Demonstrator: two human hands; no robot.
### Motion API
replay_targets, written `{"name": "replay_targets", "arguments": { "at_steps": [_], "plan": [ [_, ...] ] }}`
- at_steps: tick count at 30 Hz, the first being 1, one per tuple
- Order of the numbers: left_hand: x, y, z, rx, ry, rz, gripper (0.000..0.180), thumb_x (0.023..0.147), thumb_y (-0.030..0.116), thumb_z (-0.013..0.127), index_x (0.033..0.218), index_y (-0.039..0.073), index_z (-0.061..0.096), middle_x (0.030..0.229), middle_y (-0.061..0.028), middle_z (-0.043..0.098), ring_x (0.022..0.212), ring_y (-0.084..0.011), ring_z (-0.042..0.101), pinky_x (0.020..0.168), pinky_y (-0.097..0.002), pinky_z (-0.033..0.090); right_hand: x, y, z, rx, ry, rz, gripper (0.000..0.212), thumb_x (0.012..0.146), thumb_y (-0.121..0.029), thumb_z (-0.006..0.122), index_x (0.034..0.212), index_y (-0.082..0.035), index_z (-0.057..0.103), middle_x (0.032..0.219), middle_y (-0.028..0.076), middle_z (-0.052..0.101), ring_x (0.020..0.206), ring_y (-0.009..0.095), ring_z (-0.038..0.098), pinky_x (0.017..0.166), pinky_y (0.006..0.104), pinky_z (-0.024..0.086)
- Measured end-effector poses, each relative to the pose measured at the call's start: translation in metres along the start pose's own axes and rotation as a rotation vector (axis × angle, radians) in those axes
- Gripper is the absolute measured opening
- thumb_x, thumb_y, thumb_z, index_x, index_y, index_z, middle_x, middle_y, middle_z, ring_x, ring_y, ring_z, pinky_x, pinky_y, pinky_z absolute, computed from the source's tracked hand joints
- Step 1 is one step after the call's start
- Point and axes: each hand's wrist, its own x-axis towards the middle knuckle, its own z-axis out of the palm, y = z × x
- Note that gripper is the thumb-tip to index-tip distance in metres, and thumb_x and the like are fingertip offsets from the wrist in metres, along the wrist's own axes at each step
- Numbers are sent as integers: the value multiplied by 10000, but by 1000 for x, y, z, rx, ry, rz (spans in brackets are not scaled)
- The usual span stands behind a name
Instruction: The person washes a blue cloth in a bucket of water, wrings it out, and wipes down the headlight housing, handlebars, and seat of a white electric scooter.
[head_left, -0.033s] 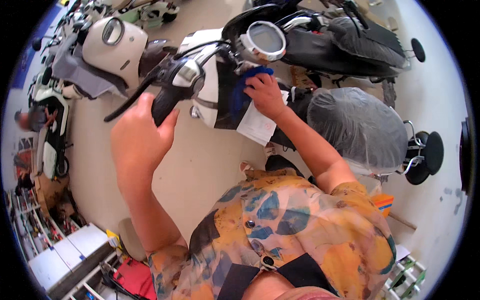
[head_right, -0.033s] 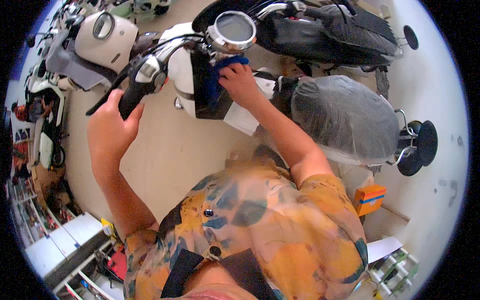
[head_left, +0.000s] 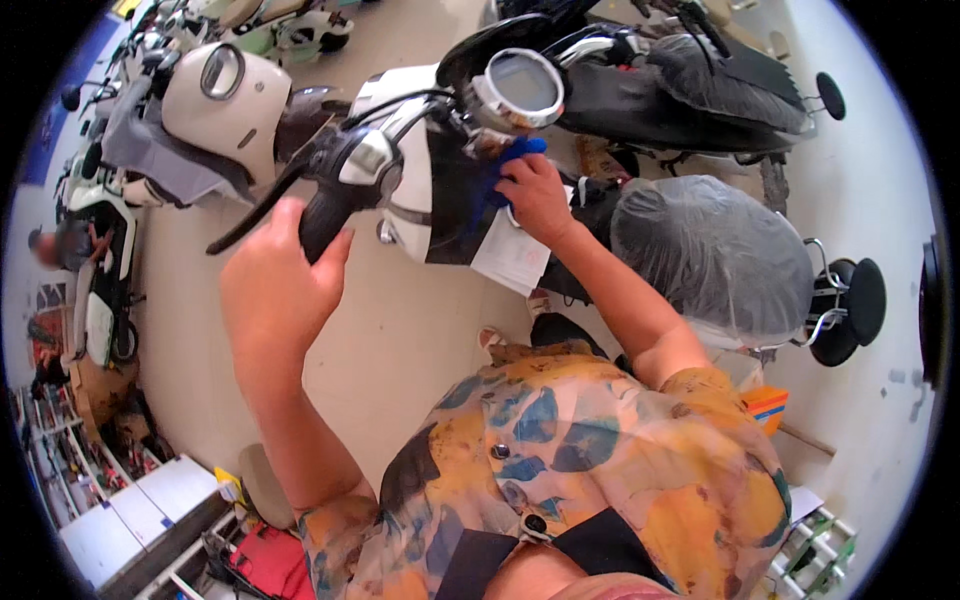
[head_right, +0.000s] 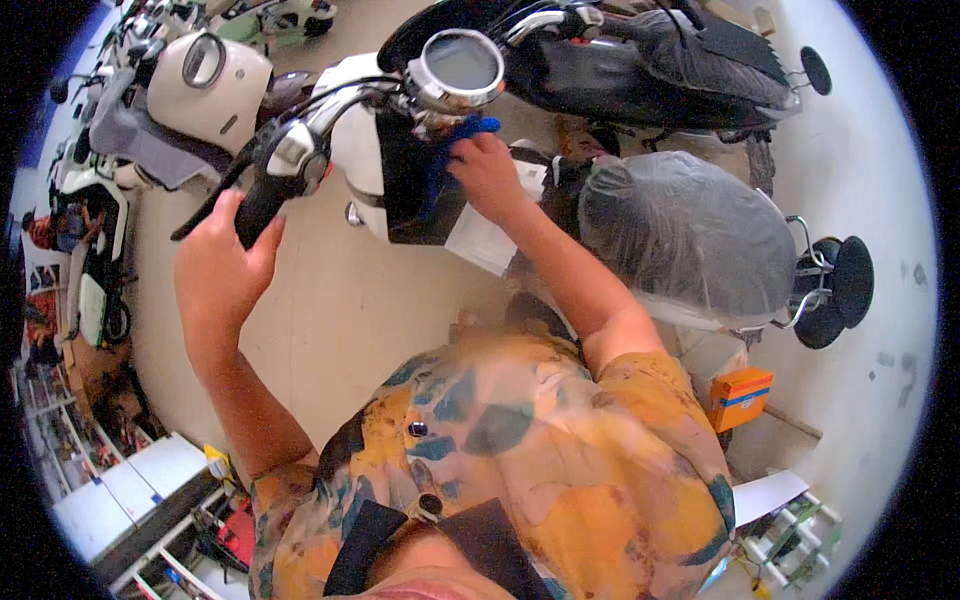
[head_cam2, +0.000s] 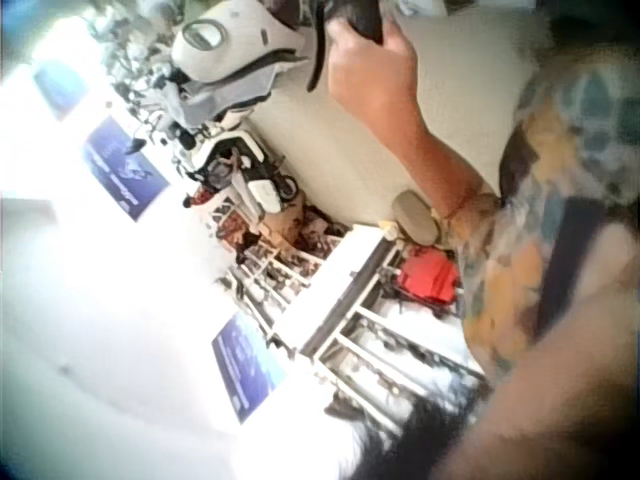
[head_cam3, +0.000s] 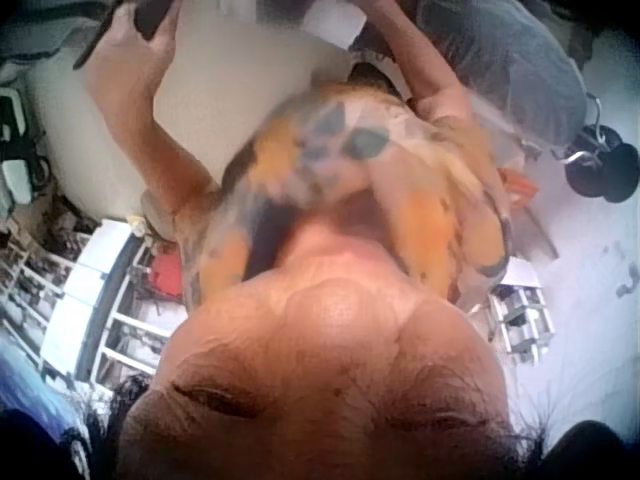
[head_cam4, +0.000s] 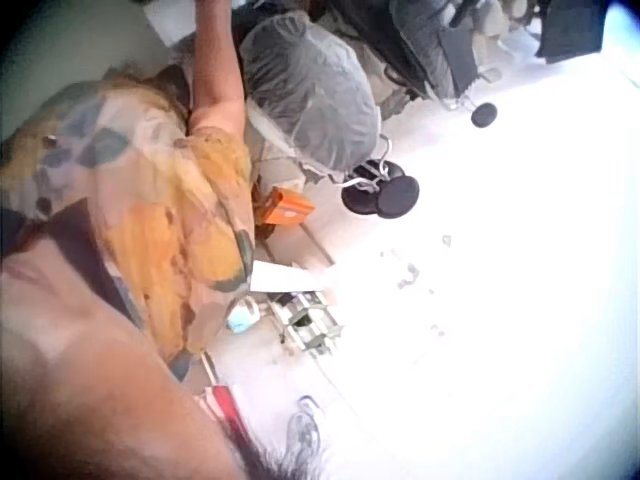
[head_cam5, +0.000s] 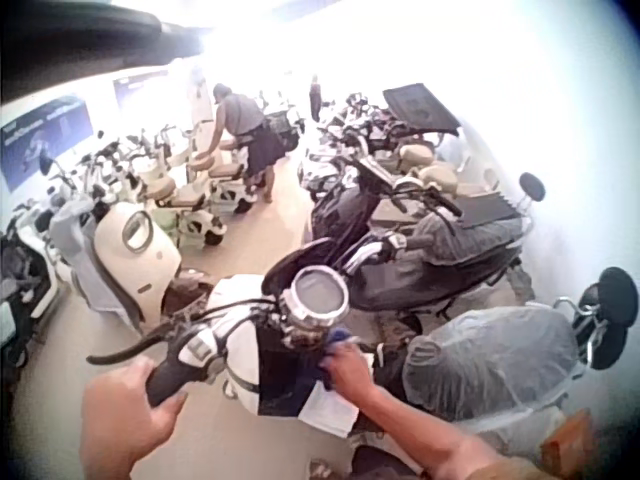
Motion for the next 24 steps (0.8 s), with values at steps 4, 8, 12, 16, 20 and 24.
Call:
{"name": "replay_targets", "arguments": {
  "at_steps": [4,8,12,16,20,24],
  "plan": [
    [5,5,6,11,25,31,317,779,276,713,959,63,562,753,-167,636,727,-379,626,615,-465,471,-72,85,4,376,150,820,336,651,46,529,925,-65,687,927,121,651,917,280,619,848,325,468],
    [1,9,3,27,-20,-32,303,754,241,721,942,71,554,750,-162,626,720,-380,618,601,-461,456,-61,90,-94,550,303,825,303,749,23,555,1010,-79,673,1009,93,652,928,199,612,852,303,472],
    [2,16,2,-14,-12,-60,300,740,191,719,961,45,577,769,-187,616,738,-395,613,621,-438,466,-28,136,-179,697,799,649,226,870,-31,564,1071,-85,651,1113,57,616,1057,186,562,950,314,415],
    [4,18,3,-12,-27,-87,320,713,164,733,966,61,567,760,-174,611,716,-390,604,610,-441,452,20,169,-200,864,741,411,225,895,-86,545,1091,-75,656,1198,87,601,1131,202,537,1008,332,375],
    [7,24,-5,15,-62,-113,325,697,140,732,957,55,557,748,-176,593,706,-390,591,604,-437,445,74,221,-181,334,368,158,293,878,-101,526,1137,-113,662,1313,98,572,1193,257,536,1050,392,357],
    [11,25,2,30,-75,-84,351,674,129,734,963,49,552,734,-180,581,704,-391,585,604,-441,441,91,259,-146,-158,153,74,323,857,-171,512,1160,-177,623,1182,73,632,1120,263,575,937,365,398]
  ]
}}
